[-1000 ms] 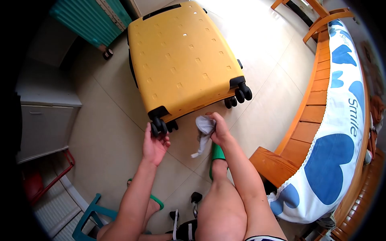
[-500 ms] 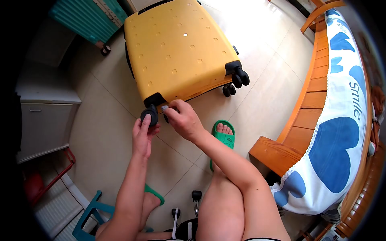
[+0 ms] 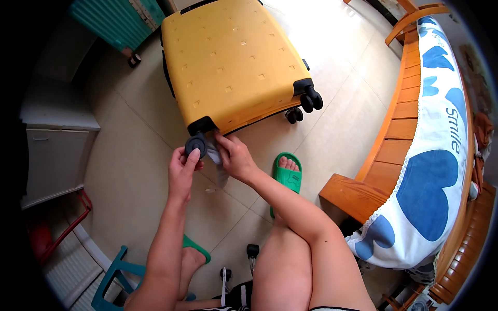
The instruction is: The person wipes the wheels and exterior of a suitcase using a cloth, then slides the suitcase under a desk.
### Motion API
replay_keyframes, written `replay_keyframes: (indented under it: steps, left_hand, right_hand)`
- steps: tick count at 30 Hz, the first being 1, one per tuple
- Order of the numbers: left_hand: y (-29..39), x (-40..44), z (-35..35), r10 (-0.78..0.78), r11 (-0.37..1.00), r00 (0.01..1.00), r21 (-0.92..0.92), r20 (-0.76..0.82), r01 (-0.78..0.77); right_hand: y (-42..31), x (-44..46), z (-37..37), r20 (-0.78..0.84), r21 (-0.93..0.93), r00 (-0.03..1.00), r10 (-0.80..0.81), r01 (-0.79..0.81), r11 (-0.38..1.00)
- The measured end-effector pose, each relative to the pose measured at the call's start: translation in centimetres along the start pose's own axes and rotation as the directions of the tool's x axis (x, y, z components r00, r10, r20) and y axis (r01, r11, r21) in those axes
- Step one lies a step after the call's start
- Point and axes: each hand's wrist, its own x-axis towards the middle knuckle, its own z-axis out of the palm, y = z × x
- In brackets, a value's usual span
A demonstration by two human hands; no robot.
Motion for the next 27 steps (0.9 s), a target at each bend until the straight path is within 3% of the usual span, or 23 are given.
replay_keyframes:
  steps: [1, 4, 5, 8, 9, 12, 14, 17, 22, 24, 27]
  left_hand:
    - [0.1, 0.0, 0.0, -0.019, 1.0, 1.0, -0.009, -0.004, 0.019]
    - [0.2, 0.2, -0.1, -0.005, 1.0, 1.0, -0.007, 0.017, 0.005]
    - [0.2, 0.2, -0.2, -0.01, 1.0, 1.0, 0.001, 0.016, 0.01]
    - [0.7, -0.3, -0.1, -0.011, 1.0, 1.0, 0.025, 0.026, 0.01]
    - [0.7, -0.2, -0.2, -0.009, 0.999, 0.999, 0.035, 0.036, 0.007]
    - [0.5, 0.1, -0.3, 0.012, 0.997, 0.998, 0.075, 0.059, -0.016]
    - [0.4, 0.1, -0.4, 0.026, 0.993, 0.997, 0.113, 0.069, -0.033]
    - [0.6, 0.0, -0.1, 0.018, 0.997, 0.999, 0.076, 0.048, -0.021]
    - [1.1, -0.1, -0.3, 0.001, 0.998, 0.997, 0.056, 0.073, -0.005]
    - [1.3, -0.1, -0.2, 0.001, 0.998, 0.998, 0.061, 0.069, -0.006]
    - [1.0, 0.0, -0.3, -0.005, 0.997, 0.997, 0.076, 0.073, 0.0]
  right_hand:
    - [0.7, 0.2, 0.3, 0.045, 0.1, 0.999, -0.012, 0.007, 0.995]
    - [0.0, 0.1, 0.4, 0.065, 0.092, 0.99, -0.126, 0.12, 0.988]
    - [-0.3, -0.2, 0.3, -0.015, 0.053, 0.983, -0.184, 0.185, 0.981]
    - [0.1, 0.3, -1.3, -0.115, -0.344, 0.931, -0.346, 0.289, 0.893]
    - [0.5, 0.4, -1.6, -0.073, -0.45, 0.926, -0.37, 0.301, 0.841]
    - [1.5, 0.2, -0.5, -0.014, -0.558, 0.94, -0.341, 0.276, 0.782]
    - [1.6, 0.4, 0.2, -0.03, -0.564, 0.928, -0.372, 0.291, 0.773]
    - [0.3, 0.8, 0.5, 0.054, -0.361, 0.874, -0.482, 0.467, 0.807]
    - [-0.2, 2.1, -1.4, -0.135, -0.379, 0.877, -0.461, 0.384, 0.842]
    - [-0.3, 2.4, -1.7, -0.087, -0.508, 0.889, -0.449, 0.348, 0.788]
    - [0.1, 2.2, 0.4, -0.054, -0.439, 0.928, -0.369, 0.31, 0.844]
